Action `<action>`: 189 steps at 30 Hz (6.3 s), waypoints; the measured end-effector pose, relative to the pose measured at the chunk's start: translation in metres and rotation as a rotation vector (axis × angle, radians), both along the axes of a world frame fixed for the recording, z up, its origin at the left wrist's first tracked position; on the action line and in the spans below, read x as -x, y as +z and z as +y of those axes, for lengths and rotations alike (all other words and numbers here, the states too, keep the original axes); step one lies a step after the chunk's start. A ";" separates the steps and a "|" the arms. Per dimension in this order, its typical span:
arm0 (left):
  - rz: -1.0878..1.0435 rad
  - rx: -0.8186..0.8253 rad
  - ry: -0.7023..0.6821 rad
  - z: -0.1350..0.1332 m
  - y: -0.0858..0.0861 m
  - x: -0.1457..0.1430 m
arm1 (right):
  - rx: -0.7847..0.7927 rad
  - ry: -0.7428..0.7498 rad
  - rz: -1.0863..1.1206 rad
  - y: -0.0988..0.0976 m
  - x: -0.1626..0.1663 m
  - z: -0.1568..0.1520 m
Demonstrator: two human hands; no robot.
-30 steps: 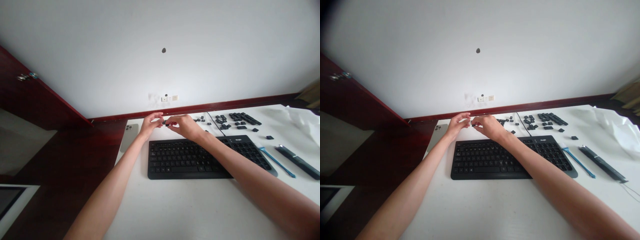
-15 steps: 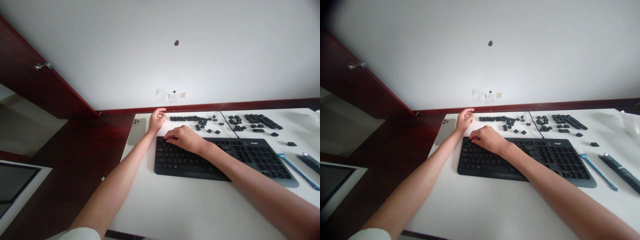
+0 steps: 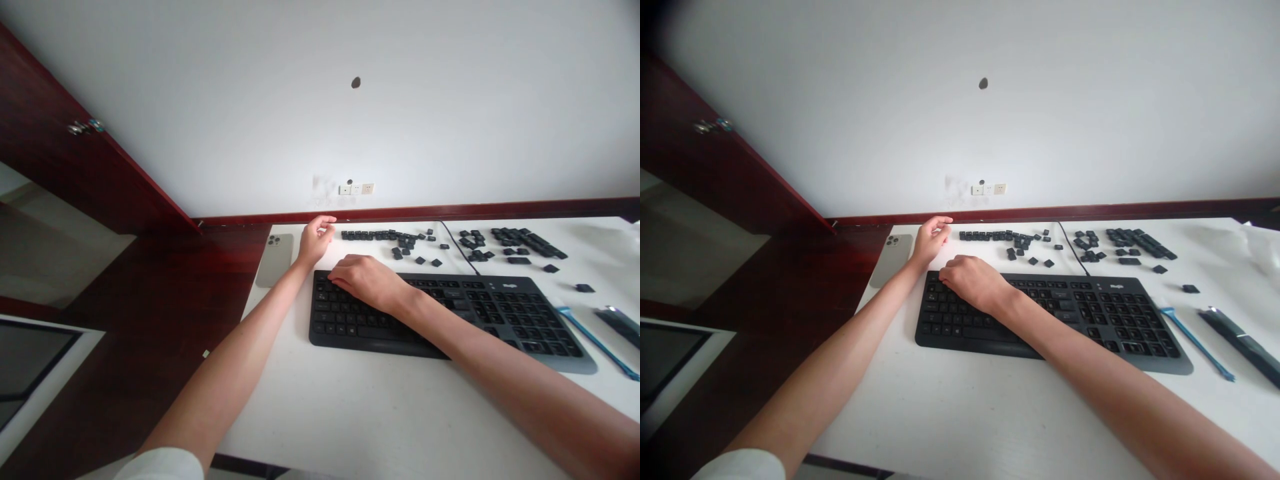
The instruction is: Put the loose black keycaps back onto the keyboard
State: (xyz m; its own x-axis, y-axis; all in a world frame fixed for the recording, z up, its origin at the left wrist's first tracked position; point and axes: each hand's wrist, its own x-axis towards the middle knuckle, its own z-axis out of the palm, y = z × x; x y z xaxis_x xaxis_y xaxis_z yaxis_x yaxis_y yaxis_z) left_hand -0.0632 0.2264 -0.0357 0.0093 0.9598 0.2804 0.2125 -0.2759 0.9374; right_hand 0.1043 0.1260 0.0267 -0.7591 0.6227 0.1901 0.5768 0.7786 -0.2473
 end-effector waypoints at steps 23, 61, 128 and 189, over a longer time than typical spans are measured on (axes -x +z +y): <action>0.028 -0.053 0.019 -0.003 0.000 -0.001 | -0.020 -0.030 -0.195 0.010 0.005 -0.015; 0.139 -0.126 0.011 -0.006 0.003 -0.006 | -0.122 -0.088 -0.212 0.006 0.012 -0.022; 0.184 -0.186 -0.011 -0.003 -0.003 -0.006 | 0.013 -0.155 -0.058 0.004 0.014 -0.015; 0.253 -0.143 0.001 -0.010 0.006 -0.008 | -0.013 -0.076 -0.134 0.007 0.017 -0.012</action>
